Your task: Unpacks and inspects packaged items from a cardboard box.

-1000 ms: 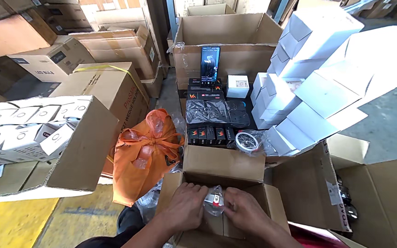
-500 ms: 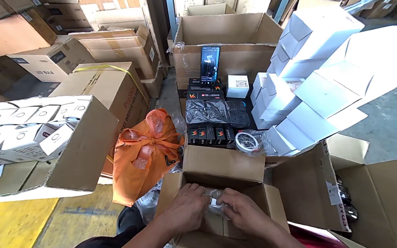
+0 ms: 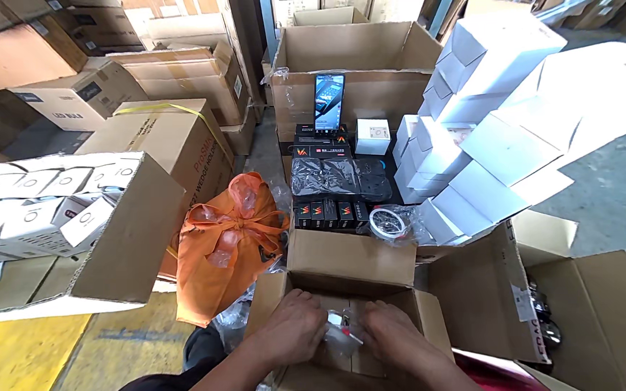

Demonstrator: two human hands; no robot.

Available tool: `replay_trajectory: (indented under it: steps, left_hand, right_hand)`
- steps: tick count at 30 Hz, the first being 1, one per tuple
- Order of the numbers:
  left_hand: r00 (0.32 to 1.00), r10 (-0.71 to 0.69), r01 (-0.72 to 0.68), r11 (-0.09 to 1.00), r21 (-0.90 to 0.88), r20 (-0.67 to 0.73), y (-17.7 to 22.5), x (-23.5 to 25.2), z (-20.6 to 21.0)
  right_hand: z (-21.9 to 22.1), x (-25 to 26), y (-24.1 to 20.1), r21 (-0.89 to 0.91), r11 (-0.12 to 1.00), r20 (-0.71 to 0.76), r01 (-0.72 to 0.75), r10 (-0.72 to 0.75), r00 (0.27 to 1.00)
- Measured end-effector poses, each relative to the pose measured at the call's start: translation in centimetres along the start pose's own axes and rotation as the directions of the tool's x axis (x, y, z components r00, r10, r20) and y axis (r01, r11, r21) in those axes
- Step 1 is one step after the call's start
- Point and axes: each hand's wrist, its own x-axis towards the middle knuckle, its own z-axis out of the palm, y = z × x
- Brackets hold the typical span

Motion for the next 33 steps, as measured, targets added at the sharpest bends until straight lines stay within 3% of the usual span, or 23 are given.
replay_trajectory:
  steps: [8,18,26,33]
  left_hand:
    - [0.983,0.101,-0.099,0.995,0.022,-0.152,0.4,0.0,0.5]
    - [0.957,0.215,-0.215,0.976,0.020,-0.195,1.3,-0.1,1.4]
    - [0.948,0.228,-0.229,0.973,0.023,-0.221,1.3,0.0,1.5]
    - [0.945,0.228,-0.229,0.973,0.021,-0.234,1.3,-0.1,1.6]
  right_hand:
    - [-0.6,0.0,-0.7,0.127,0.988,-0.040,-0.088,0.094,0.995]
    - [1.1,0.3,-0.6,0.109,0.982,-0.093,0.152,-0.143,0.985]
    - [1.1,0.1,-0.7,0.134,0.979,-0.001,0.152,-0.154,0.988]
    - [1.1,0.1,-1.0,0.150,0.978,-0.008,0.142,-0.143,0.990]
